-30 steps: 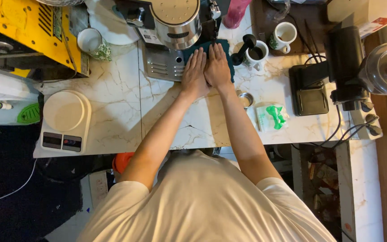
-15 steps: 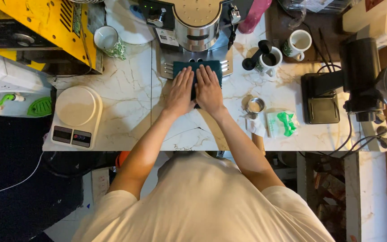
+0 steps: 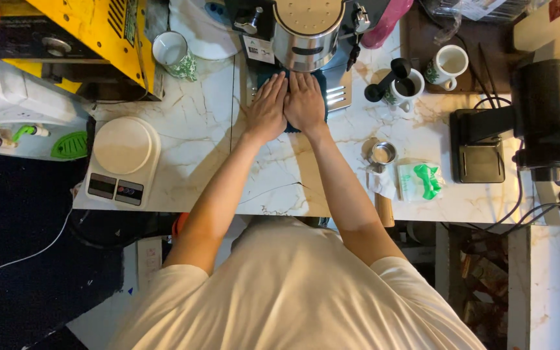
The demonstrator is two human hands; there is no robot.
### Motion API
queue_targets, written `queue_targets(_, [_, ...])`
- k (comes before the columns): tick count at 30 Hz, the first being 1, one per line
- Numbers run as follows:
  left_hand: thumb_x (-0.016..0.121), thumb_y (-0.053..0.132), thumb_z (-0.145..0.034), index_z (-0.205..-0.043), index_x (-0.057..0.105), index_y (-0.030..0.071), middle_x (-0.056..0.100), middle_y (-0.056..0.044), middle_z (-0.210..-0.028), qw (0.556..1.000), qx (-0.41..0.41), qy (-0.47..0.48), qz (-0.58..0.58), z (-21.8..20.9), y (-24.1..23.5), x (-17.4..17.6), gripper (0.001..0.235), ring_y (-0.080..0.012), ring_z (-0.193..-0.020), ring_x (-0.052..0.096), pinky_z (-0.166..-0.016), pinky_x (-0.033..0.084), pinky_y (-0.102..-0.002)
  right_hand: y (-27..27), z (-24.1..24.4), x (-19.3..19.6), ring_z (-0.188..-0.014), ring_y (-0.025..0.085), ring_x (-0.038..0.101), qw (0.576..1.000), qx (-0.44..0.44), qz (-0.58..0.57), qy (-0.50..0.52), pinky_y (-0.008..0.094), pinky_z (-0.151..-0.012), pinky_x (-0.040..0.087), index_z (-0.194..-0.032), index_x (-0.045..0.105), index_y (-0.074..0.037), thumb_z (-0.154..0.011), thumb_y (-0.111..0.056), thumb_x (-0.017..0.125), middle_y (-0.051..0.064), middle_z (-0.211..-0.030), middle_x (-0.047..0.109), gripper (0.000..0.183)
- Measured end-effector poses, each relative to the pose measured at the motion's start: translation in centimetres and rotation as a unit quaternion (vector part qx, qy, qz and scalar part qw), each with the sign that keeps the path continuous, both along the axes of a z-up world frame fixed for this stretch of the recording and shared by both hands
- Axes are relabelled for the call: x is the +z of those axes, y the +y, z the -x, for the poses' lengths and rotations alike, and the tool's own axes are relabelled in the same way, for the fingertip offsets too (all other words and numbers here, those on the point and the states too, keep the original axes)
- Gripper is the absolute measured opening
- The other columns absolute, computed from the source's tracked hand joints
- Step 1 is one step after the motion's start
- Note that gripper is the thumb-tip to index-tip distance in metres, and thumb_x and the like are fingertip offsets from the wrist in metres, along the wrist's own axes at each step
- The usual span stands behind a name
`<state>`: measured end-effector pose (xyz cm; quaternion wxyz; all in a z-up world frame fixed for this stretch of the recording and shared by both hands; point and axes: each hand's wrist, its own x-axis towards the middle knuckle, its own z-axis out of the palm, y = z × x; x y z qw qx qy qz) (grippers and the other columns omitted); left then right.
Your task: Cleaning the drip tray and exterior surfaces of an espresso machine with a cloth.
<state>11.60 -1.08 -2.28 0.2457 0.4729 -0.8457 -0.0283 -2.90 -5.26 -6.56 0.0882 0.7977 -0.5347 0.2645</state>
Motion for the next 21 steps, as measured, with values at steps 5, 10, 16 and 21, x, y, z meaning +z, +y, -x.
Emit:
queue_targets(5, [0.053,0.010,-0.098,-0.145,0.050,-0.011,0.044,-0.030,-0.155,0.991,0.120,0.042,0.049,2.4,2.2,-0.6,0.051,-0.0416,-0.146,0.041,-0.124,0.029,-0.048,0.4,0.9,1.7,-0.134,0.034,0.053,0.996,0.069,-0.054,0.005,0.046,-0.115,0.037,-0.143,0.060,-0.002,-0.091,-0.023,0.055,0.017,-0.140,0.063,0.057])
queue_targets(10, [0.058,0.010,-0.093,-0.145,0.049,-0.012,0.043,-0.031,-0.155,0.990,0.124,0.040,0.047,3.8,4.3,-1.0,0.057,-0.0423,-0.148,0.039,-0.125,0.028,-0.049,3.9,2.3,3.5,-0.145,0.033,0.043,0.991,0.058,-0.124,0.006,0.046,-0.121,0.032,-0.150,0.053,-0.001,-0.094,-0.025,0.054,0.017,-0.155,0.051,0.060])
queue_targets(16, [0.061,0.004,-0.091,-0.150,0.043,-0.011,0.030,-0.031,-0.162,0.992,0.083,0.089,-0.026,2.7,3.5,-0.4,0.063,-0.0440,-0.152,0.030,-0.128,0.022,-0.053,3.8,1.0,3.6,-0.151,0.035,0.032,0.986,-0.045,-0.158,0.037,0.044,-0.126,0.021,-0.156,0.040,0.003,-0.103,-0.032,0.046,0.021,-0.160,0.042,0.063])
queue_targets(21, [0.065,0.006,-0.089,-0.142,0.053,-0.007,0.047,-0.025,-0.153,0.991,0.107,0.075,-0.001,-0.2,3.6,-0.2,0.056,-0.0389,-0.148,0.039,-0.127,0.015,-0.054,1.8,-1.2,4.1,-0.153,0.037,0.024,0.968,-0.084,-0.233,0.038,0.046,-0.128,0.014,-0.156,0.036,0.003,-0.106,-0.039,0.040,0.024,-0.160,0.040,0.065])
